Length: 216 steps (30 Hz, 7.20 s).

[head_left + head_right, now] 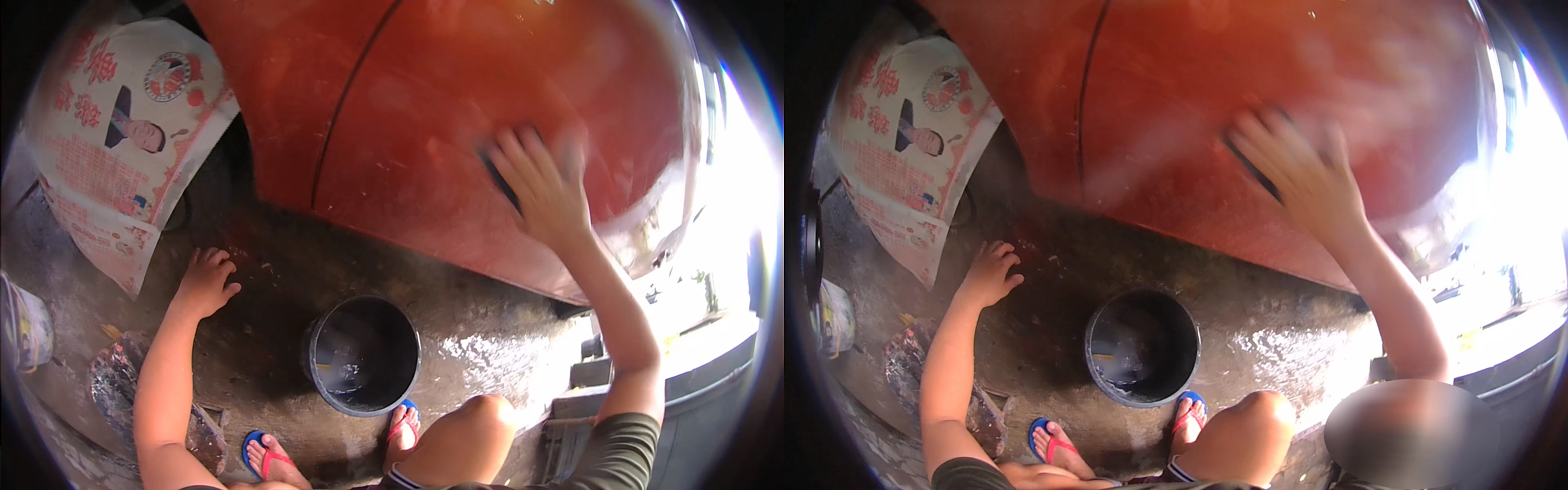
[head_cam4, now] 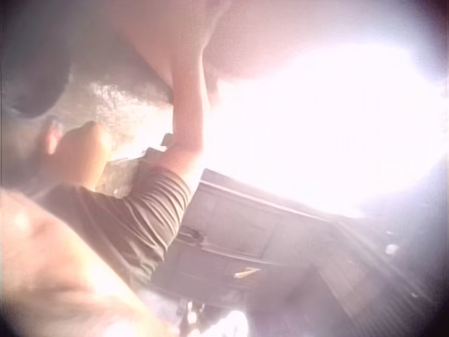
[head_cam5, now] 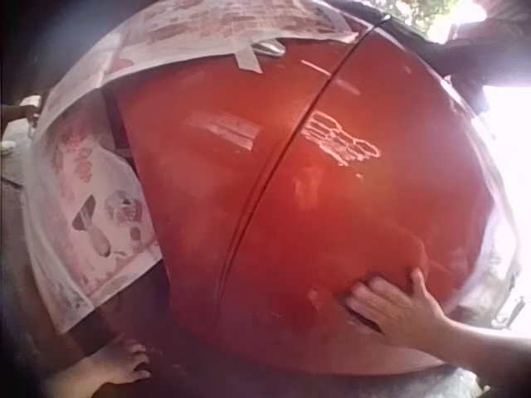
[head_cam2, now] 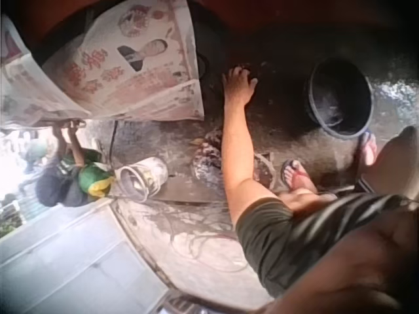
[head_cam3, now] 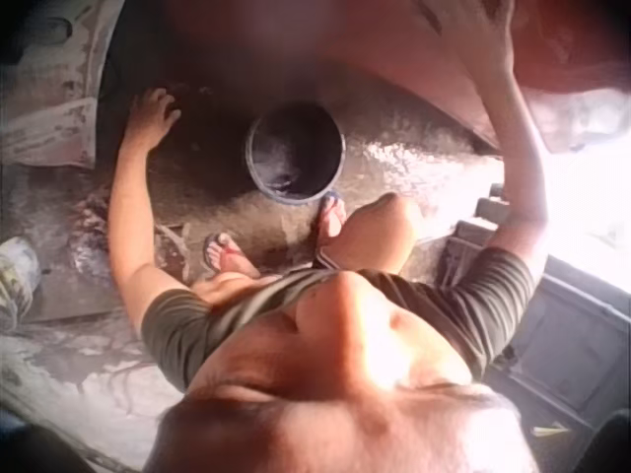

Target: The person sits on the ground and uses a sanding block to sand the side panel of a red car. They repeatedly dip the sanding block into a bucket of water and continue sanding the car's surface.

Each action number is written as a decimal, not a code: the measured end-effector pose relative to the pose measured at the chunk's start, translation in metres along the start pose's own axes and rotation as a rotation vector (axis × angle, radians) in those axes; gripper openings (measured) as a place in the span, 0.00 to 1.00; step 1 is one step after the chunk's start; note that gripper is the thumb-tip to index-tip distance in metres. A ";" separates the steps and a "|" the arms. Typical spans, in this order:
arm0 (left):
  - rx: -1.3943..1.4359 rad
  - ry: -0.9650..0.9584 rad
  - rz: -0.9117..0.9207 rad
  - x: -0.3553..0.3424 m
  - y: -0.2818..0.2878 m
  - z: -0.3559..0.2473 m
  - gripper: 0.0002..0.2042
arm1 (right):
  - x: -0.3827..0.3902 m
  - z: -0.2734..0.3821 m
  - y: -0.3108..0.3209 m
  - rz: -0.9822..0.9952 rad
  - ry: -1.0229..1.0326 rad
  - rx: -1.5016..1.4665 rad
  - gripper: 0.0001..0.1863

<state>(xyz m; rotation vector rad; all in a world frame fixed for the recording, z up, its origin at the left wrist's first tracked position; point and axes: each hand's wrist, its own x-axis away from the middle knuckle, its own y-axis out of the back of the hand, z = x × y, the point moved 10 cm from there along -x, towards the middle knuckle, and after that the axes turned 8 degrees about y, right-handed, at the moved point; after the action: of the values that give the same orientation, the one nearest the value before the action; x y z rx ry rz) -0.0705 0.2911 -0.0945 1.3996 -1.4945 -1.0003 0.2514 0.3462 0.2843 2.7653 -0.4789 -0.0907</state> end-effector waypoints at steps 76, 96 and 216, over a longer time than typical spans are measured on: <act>-0.664 -0.574 -1.286 -0.054 0.198 -0.426 0.44 | 0.138 0.454 -0.067 0.734 0.244 -2.201 0.33; -0.224 -0.609 0.170 0.008 -0.122 -0.342 0.16 | 0.145 0.471 -0.038 0.626 0.563 -1.853 0.32; -0.008 -0.223 -0.130 0.016 0.167 -0.301 0.18 | 0.076 -0.105 0.020 -0.081 -0.043 -0.186 0.38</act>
<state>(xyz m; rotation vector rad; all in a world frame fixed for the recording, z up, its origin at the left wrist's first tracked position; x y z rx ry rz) 0.1571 0.2821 0.1640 1.4311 -1.5724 -1.2764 0.3284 0.3352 0.3892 2.6046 -0.3502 -0.2040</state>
